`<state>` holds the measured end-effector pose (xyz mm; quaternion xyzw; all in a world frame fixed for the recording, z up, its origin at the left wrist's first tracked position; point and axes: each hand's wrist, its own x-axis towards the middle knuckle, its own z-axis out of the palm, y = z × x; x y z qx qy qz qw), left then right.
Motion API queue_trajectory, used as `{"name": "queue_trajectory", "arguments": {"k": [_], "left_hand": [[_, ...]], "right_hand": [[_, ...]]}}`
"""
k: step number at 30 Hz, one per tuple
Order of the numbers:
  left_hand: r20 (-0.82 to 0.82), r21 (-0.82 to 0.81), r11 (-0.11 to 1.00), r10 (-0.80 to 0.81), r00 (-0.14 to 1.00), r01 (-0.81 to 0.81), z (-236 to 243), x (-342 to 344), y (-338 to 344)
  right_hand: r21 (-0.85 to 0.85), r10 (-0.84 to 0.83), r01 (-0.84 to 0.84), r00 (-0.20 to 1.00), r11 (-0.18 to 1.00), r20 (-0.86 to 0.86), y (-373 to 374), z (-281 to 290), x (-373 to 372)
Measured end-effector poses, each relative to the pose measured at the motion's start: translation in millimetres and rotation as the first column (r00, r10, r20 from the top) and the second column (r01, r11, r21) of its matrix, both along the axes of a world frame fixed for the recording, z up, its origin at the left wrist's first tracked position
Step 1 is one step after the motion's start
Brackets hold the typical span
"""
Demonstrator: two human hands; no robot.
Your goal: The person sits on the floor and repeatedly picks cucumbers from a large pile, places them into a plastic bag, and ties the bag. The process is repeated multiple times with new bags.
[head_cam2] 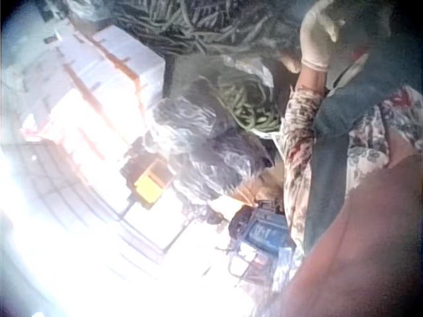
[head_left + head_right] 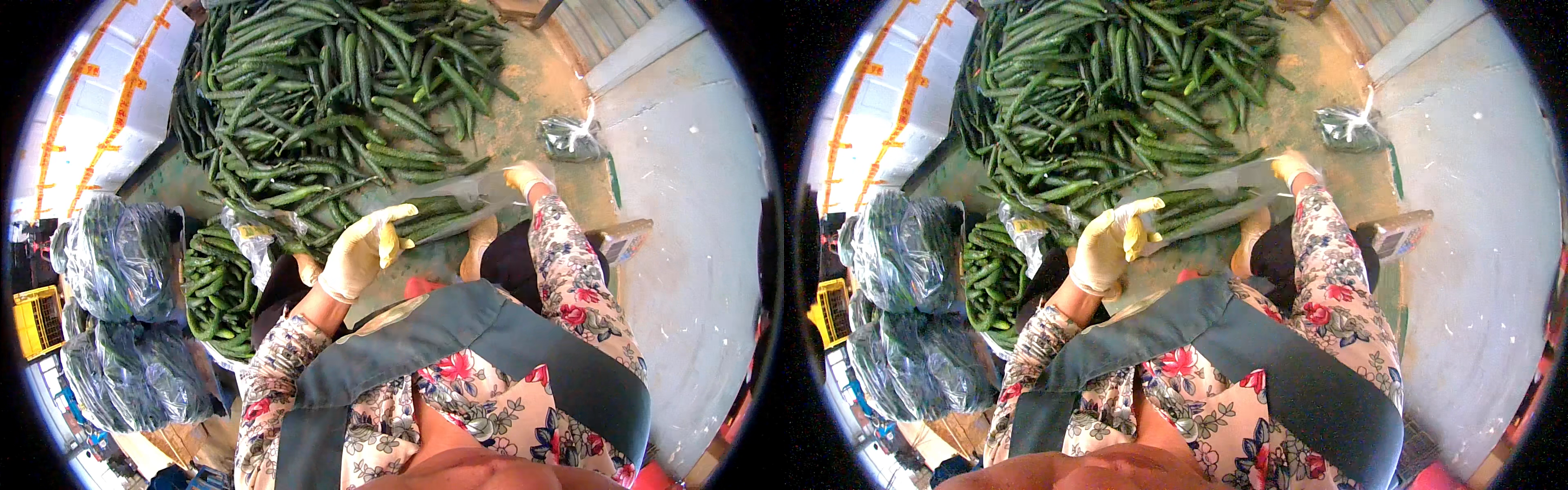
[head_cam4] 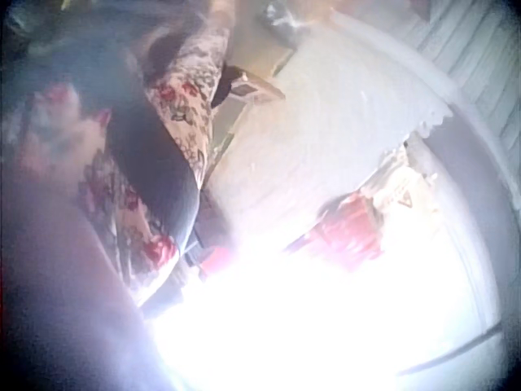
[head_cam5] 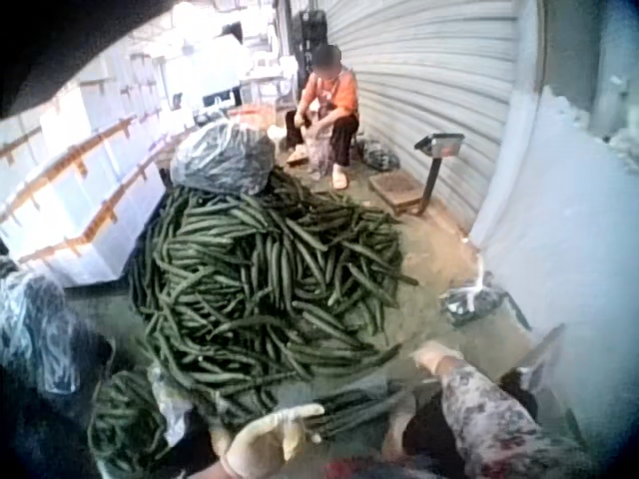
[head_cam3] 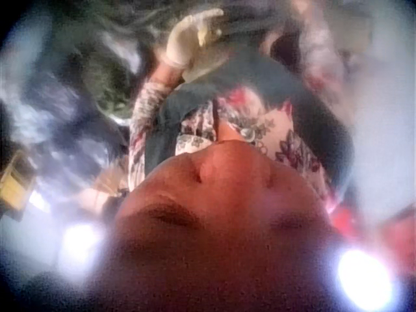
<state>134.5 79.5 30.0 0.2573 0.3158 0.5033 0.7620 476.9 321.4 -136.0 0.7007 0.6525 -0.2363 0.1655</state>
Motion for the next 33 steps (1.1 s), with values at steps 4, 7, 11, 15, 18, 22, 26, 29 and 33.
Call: {"name": "queue_trajectory", "arguments": {"k": [4,7,11,15,18,22,26,29,33], "left_hand": [[0.0,0.097,0.993,0.067,0.998,-0.067,30,18,-1],[-0.558,0.412,0.911,0.266,0.786,-0.015,69,14,-7],[0.132,0.336,0.924,0.145,0.981,-0.181,131,9,-10],[0.066,0.517,0.854,0.038,0.997,-0.067,203,6,-8],[-0.532,0.728,0.675,0.446,0.72,0.12,259,22,3],[-0.189,0.743,0.666,0.11,0.976,0.069,318,82,18],[0.038,0.883,0.468,-0.163,0.986,0.044,331,156,19],[0.027,0.924,0.374,-0.282,0.959,0.084,335,208,20],[-0.082,0.841,0.456,-0.425,0.902,0.291,312,269,-13]], "right_hand": [[0.347,0.168,-0.166,0.985,0.923,0.022,8,57,31],[0.531,0.113,-0.007,0.979,0.847,-0.168,-1,111,27],[0.721,0.289,0.029,0.904,0.692,-0.314,-49,238,52],[0.623,0.417,0.365,0.502,0.692,-0.757,-98,311,87],[0.719,0.604,0.42,0.391,0.554,-0.694,-136,362,125],[0.637,0.69,0.647,0.229,0.418,-0.686,-180,419,198],[0.527,0.681,0.792,0.204,0.308,-0.704,-231,439,234],[0.554,0.642,0.814,0.332,0.176,-0.691,-279,445,286],[0.668,0.442,0.733,0.561,0.126,-0.699,-347,415,357]]}}
